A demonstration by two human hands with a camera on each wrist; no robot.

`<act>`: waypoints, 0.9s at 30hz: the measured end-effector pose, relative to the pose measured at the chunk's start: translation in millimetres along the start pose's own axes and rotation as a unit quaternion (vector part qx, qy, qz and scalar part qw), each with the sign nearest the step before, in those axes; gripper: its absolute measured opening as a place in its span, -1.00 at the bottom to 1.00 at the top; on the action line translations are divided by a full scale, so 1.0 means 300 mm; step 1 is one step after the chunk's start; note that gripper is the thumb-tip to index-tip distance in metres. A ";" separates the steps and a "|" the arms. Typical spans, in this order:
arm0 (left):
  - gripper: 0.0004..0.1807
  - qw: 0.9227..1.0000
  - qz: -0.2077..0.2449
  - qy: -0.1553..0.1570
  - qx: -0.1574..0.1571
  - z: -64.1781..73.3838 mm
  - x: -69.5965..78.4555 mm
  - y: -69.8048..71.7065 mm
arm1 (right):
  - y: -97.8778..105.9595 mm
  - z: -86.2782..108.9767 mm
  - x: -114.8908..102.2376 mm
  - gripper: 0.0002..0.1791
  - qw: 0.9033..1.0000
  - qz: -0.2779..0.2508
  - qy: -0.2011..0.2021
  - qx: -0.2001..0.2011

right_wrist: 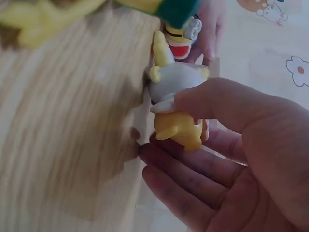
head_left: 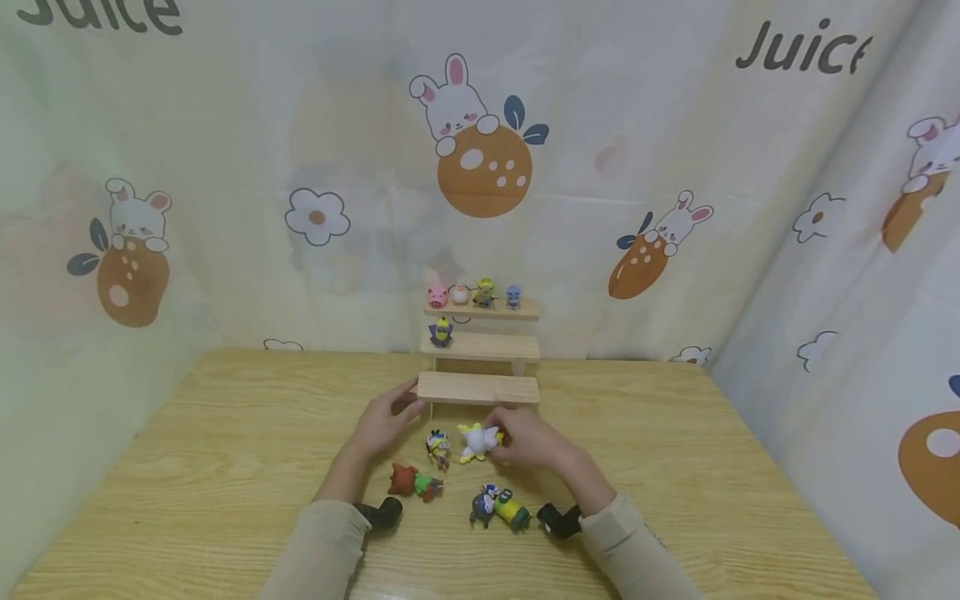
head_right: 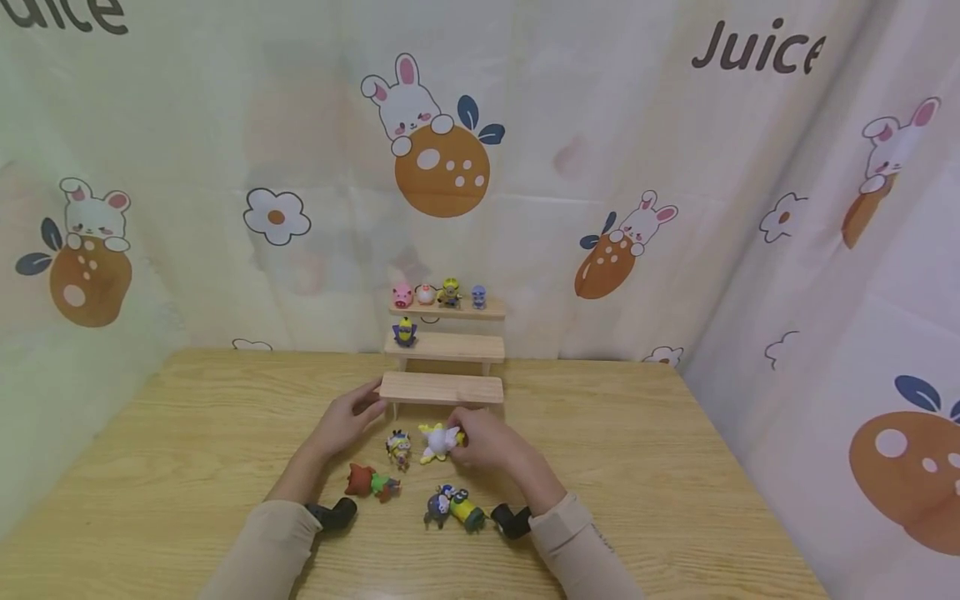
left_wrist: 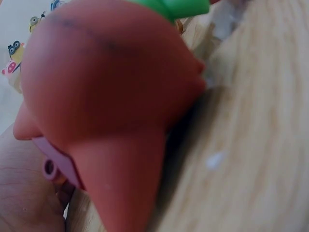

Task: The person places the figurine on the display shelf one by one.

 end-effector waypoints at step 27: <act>-0.38 1.000 -0.005 0.013 -0.002 -0.003 -0.007 -0.002 | 0.028 0.030 -0.045 -0.67 0.996 0.058 0.062 -0.013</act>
Point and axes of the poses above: each hand's wrist, its own z-axis away from the middle knuckle, its own y-axis out of the back of the hand, x = y × z, the point moved 4 cm from there along -z, towards the middle knuckle, and after that the axes turned 11 degrees about z, right-handed, at the moved point
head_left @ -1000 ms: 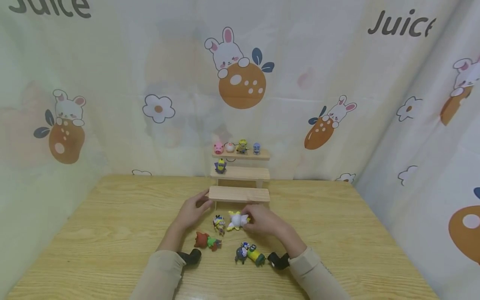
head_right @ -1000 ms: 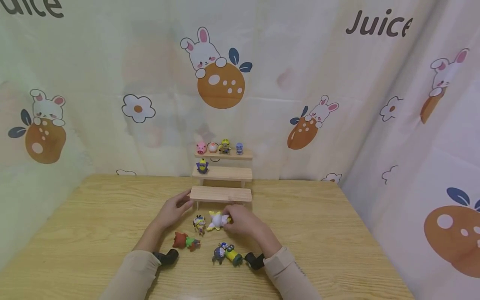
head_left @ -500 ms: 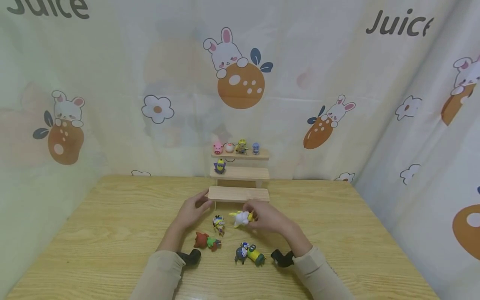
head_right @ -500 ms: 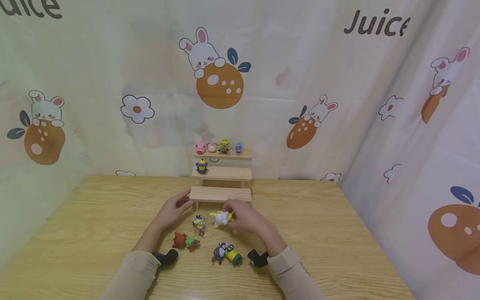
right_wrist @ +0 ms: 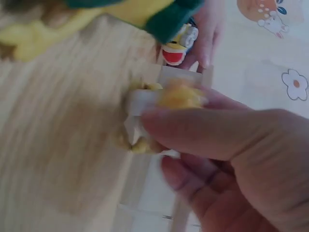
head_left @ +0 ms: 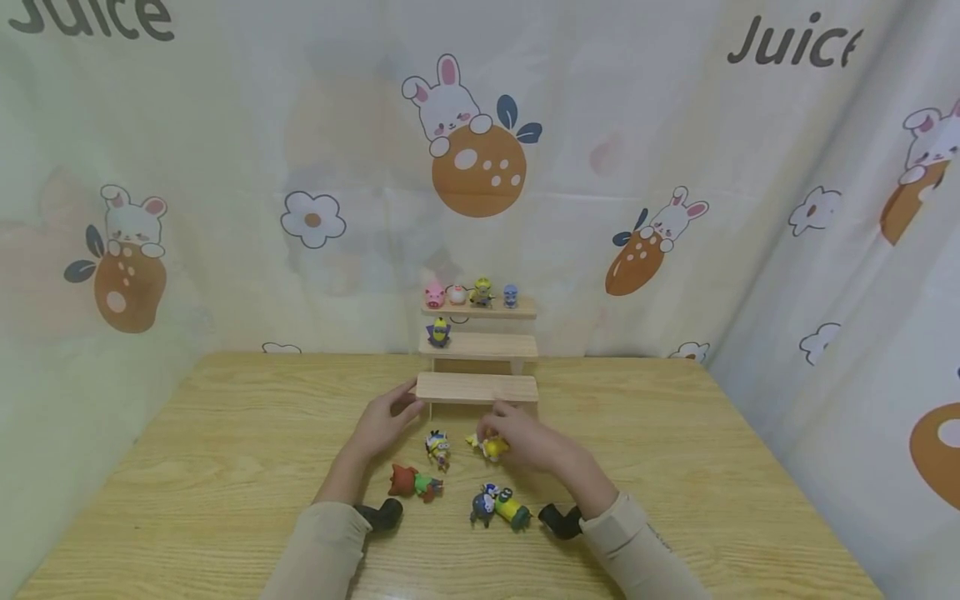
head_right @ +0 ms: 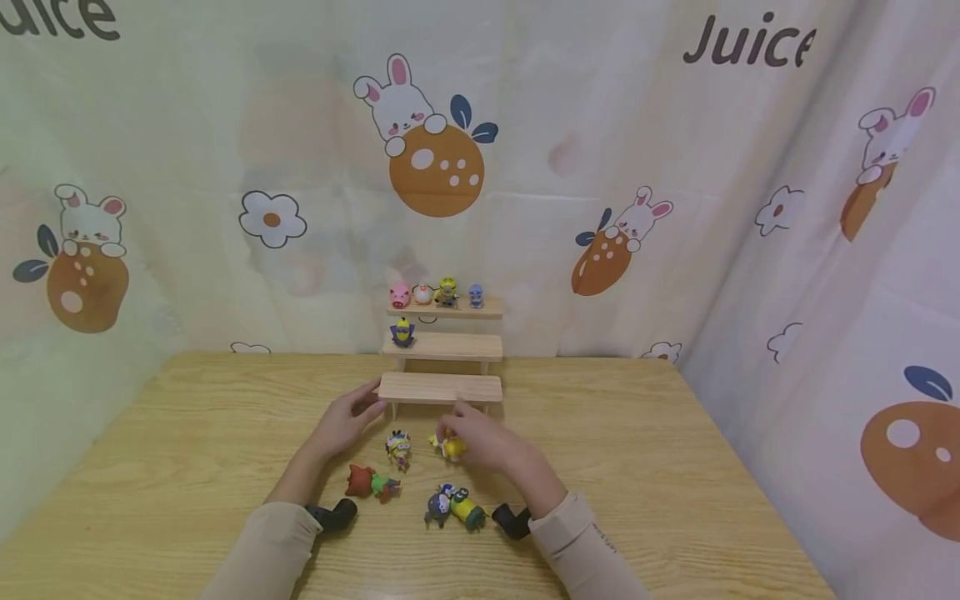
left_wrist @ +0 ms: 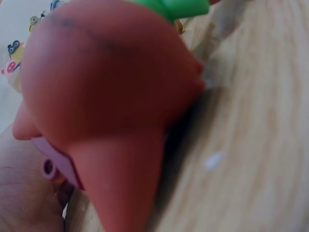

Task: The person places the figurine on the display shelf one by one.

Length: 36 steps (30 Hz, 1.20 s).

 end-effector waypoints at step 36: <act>-0.35 1.000 -0.007 0.004 -0.002 -0.003 -0.004 -0.004 | -0.057 -0.018 0.063 -0.63 0.983 -0.174 -0.035 -0.040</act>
Point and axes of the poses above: each hand's wrist, its own z-axis away from the middle knuckle, its own y-axis out of the back of the hand, x = y × z, the point moved 4 cm from there along -z, towards the middle knuckle, and after that the axes turned 11 degrees about z, right-handed, at the moved point
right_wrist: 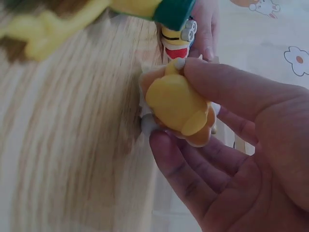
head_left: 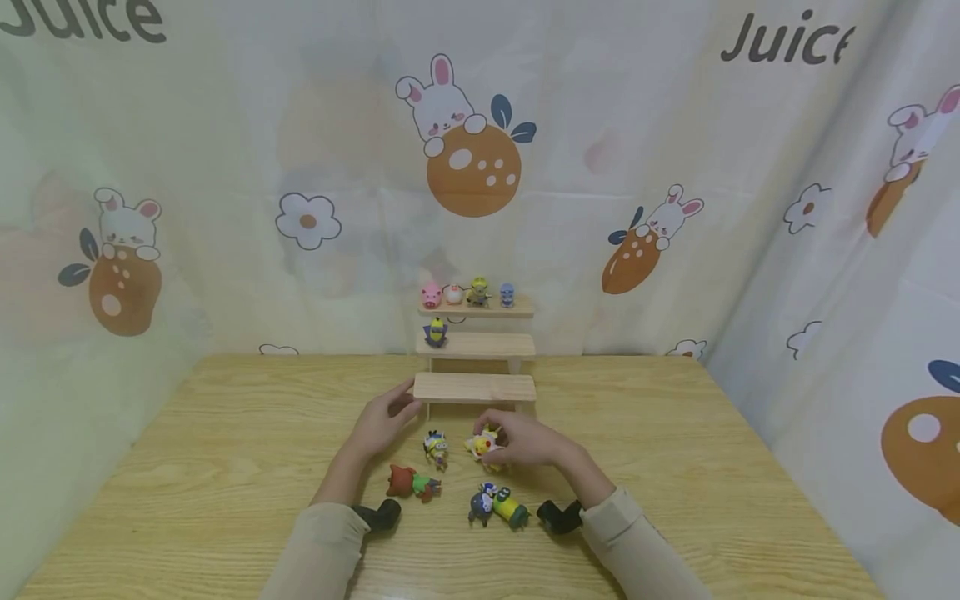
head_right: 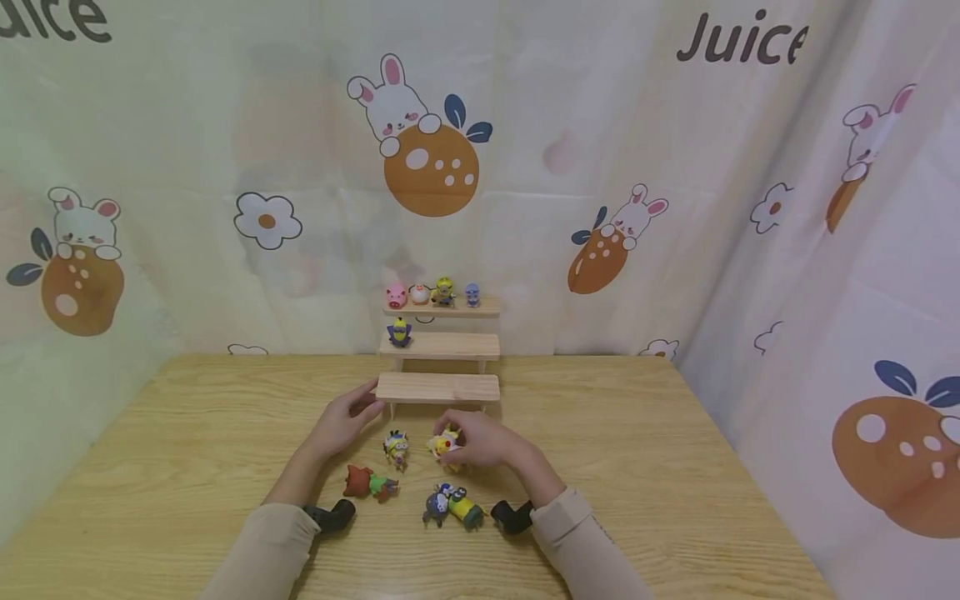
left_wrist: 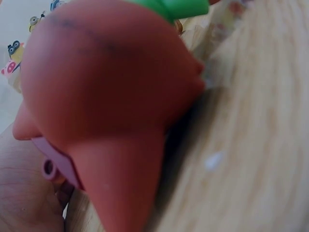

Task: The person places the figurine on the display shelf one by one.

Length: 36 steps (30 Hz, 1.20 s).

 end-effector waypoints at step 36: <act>-0.39 1.000 0.007 -0.009 0.000 0.006 0.004 0.001 | 0.041 0.001 -0.003 -0.51 0.990 0.086 -0.026 0.105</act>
Point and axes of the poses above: each hand's wrist, its own z-axis away from the middle knuckle, its own y-axis out of the back of the hand, x = y × z, the point moved 4 cm from there along -z, towards the middle knuckle, and after that the axes turned 11 degrees about z, right-handed, at the moved point
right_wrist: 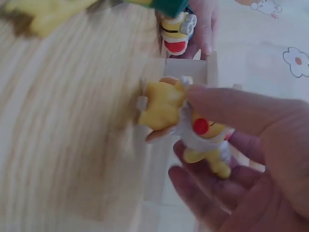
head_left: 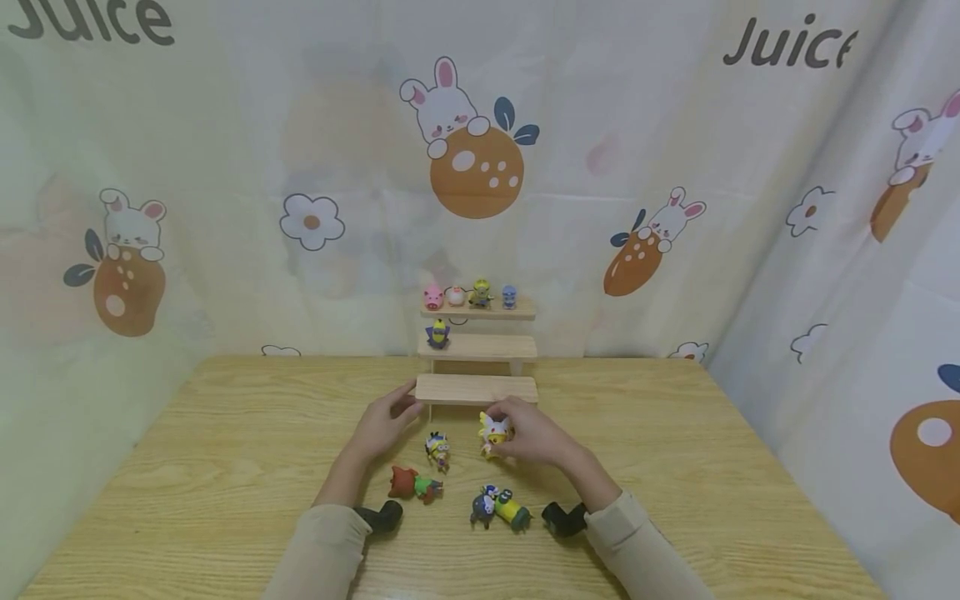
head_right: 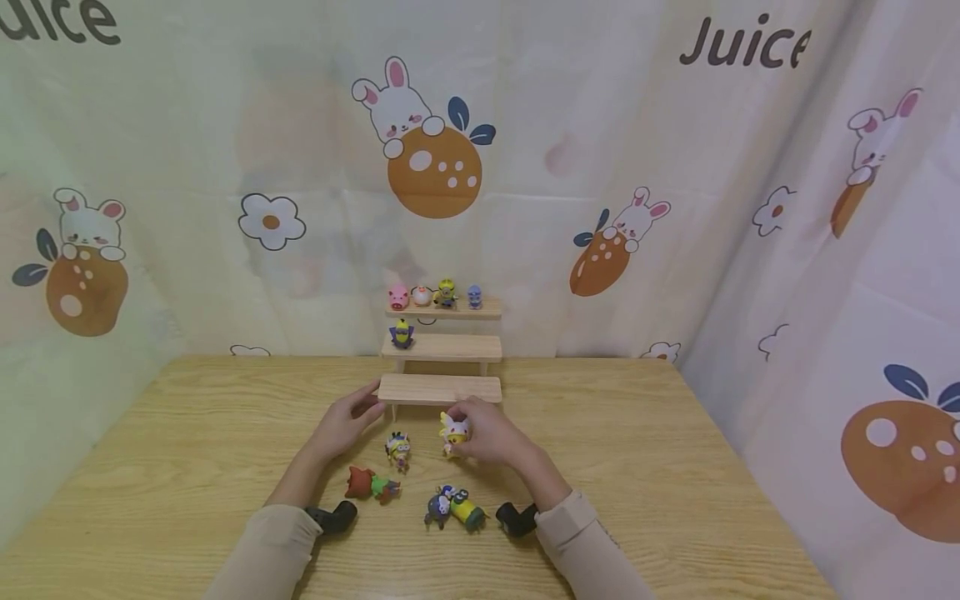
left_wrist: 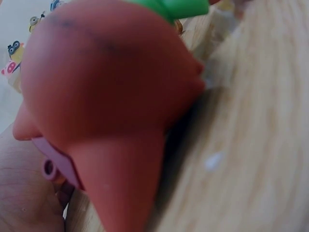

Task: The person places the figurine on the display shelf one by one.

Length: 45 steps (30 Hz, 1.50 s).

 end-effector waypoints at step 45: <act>-0.38 1.000 0.007 -0.009 -0.001 0.005 0.011 0.000 | 0.221 -0.055 -0.057 -0.55 0.995 0.064 -0.028 0.068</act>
Point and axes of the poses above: each hand's wrist, its own z-axis away from the middle knuckle, its own y-axis out of the back of the hand, x = y × z, the point moved 4 cm from there along -z, towards the middle knuckle, and after that the axes turned 11 degrees about z, right-handed, at the moved point
